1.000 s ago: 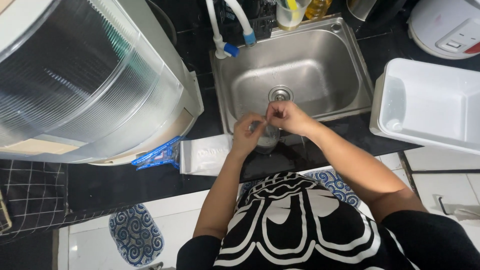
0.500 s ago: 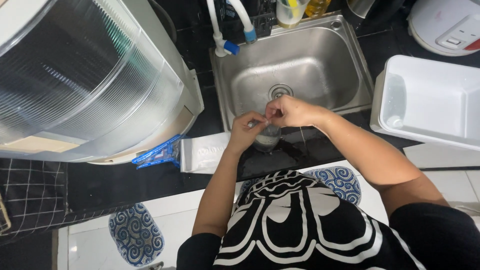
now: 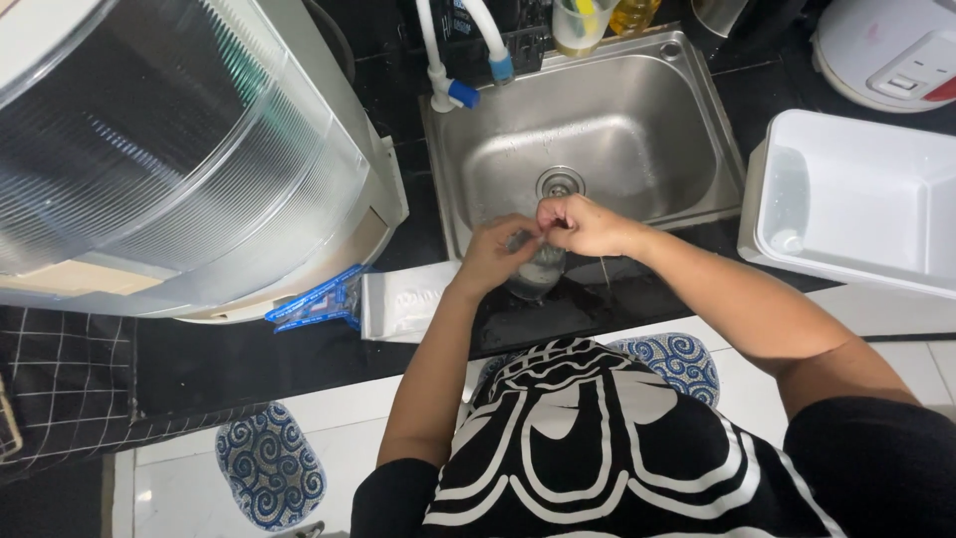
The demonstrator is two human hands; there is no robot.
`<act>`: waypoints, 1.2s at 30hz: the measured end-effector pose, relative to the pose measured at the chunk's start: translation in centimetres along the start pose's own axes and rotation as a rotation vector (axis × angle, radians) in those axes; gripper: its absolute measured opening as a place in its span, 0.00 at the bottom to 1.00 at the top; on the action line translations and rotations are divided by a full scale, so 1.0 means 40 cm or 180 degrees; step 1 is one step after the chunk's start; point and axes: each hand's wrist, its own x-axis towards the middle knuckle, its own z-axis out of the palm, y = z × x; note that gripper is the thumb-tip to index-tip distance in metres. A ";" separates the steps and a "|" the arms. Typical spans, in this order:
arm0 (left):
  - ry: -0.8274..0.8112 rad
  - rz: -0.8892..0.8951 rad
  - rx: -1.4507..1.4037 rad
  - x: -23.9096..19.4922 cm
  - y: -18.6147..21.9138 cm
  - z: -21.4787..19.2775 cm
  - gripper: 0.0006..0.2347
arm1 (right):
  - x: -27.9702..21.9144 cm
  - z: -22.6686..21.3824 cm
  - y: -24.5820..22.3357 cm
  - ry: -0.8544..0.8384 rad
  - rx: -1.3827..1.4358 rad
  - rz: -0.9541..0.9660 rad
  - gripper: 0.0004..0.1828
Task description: Filling small plastic bags with water from a dispenser and tying them to create ice bags.
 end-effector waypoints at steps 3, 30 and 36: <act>0.0038 0.0177 0.0186 0.000 -0.027 0.010 0.06 | -0.006 -0.001 0.009 0.0092 0.0296 0.0107 0.04; 0.0294 0.0429 0.0285 0.010 -0.014 -0.002 0.05 | -0.027 0.008 -0.059 0.0396 0.1244 0.0098 0.05; 0.0175 0.0699 0.0344 0.018 0.008 -0.009 0.03 | -0.008 0.060 0.072 0.0676 0.1694 0.0337 0.03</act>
